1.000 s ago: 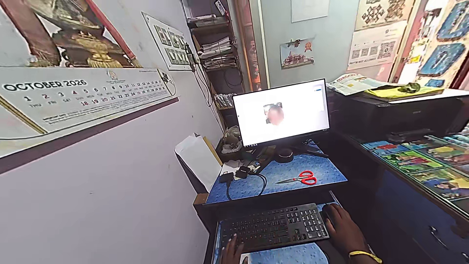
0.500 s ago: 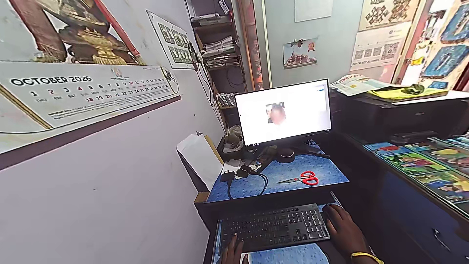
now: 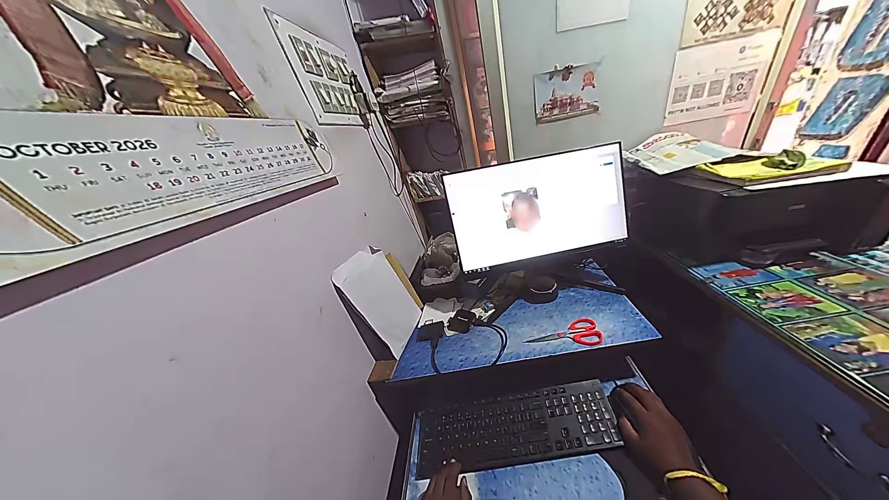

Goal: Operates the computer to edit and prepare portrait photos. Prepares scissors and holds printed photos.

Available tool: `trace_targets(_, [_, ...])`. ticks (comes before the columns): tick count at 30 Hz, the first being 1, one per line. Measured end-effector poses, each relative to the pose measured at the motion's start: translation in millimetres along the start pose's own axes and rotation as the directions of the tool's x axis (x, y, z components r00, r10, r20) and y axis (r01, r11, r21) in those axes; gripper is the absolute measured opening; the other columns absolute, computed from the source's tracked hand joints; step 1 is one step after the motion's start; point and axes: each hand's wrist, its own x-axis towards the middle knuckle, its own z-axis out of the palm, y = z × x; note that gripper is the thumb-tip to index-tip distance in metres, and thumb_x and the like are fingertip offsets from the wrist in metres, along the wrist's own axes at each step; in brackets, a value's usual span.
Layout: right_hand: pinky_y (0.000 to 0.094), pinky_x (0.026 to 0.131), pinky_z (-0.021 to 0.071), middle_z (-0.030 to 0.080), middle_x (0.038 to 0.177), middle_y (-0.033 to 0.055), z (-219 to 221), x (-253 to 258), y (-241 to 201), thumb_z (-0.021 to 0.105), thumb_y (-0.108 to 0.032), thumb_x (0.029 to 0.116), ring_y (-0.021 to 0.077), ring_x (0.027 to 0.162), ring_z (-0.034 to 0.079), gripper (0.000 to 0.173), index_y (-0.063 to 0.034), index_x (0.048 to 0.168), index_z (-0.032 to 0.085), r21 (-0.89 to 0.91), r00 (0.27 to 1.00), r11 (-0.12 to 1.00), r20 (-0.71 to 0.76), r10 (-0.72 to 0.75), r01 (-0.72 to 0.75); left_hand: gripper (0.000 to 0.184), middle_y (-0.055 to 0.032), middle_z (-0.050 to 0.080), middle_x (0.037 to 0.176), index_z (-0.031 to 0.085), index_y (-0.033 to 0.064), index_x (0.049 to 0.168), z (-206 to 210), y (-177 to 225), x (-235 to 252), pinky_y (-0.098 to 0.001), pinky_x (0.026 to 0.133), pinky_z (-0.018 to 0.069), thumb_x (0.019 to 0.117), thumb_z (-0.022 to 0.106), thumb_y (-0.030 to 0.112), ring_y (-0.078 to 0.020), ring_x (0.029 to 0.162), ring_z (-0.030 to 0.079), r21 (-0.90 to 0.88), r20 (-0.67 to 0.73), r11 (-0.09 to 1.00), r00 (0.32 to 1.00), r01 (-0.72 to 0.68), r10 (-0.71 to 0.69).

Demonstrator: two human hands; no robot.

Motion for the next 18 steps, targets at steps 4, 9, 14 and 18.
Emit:
trace_targets(4, [0.0497,0.102,0.0517,0.064,0.139,0.0066,1.4,-0.4,1.6,0.058,-0.034,0.084,0.0284,0.129,0.059,0.046,-0.0205,0.125,0.073,-0.017,1.0,1.0,0.006,-0.01,0.01,0.033,-0.0175,0.075,0.115,0.074,-0.0006,0.114,3.5,-1.7,1.3,-0.0483,0.092,0.0578,0.0986,0.055,0.023,-0.0351,0.105,0.073,0.043,-0.005,0.998,0.999,-0.039,0.039])
trace_targets(9, [0.0496,0.101,0.0527,0.064,0.138,0.0063,0.4,0.2,0.4,0.059,-0.033,0.084,0.0285,0.128,0.06,0.045,-0.0203,0.125,0.073,-0.03,1.0,0.999,0.006,-0.016,0.016,0.032,-0.0173,0.075,0.113,0.074,-0.0002,0.113,4.0,-1.0,2.7,-0.0489,0.089,0.0587,0.0983,0.055,0.022,-0.0344,0.102,0.074,0.048,-0.011,0.998,0.999,-0.031,0.031])
trace_targets(14, [0.052,0.103,0.051,0.063,0.139,0.0089,2.4,-0.4,0.0,0.059,-0.032,0.0853,0.0319,0.129,0.059,0.044,-0.019,0.125,0.073,-0.035,1.0,0.999,-0.008,0.021,-0.022,0.032,-0.0182,0.075,0.11,0.074,-0.001,0.111,2.7,0.6,4.3,-0.0491,0.085,0.0599,0.0983,0.056,0.022,-0.0345,0.097,0.074,0.026,-0.006,1.0,1.0,-0.007,0.007])
trace_targets(18, [0.0516,0.103,0.0509,0.063,0.139,0.0092,5.2,-0.1,1.2,0.058,-0.032,0.0856,0.0328,0.129,0.058,0.045,-0.0191,0.126,0.072,-0.05,0.998,0.996,-0.014,0.067,-0.067,0.031,-0.0182,0.075,0.11,0.074,-0.001,0.112,3.1,1.2,5.2,-0.0492,0.086,0.0598,0.0985,0.056,0.021,-0.0344,0.098,0.074,0.015,0.002,1.0,1.0,0.006,-0.006])
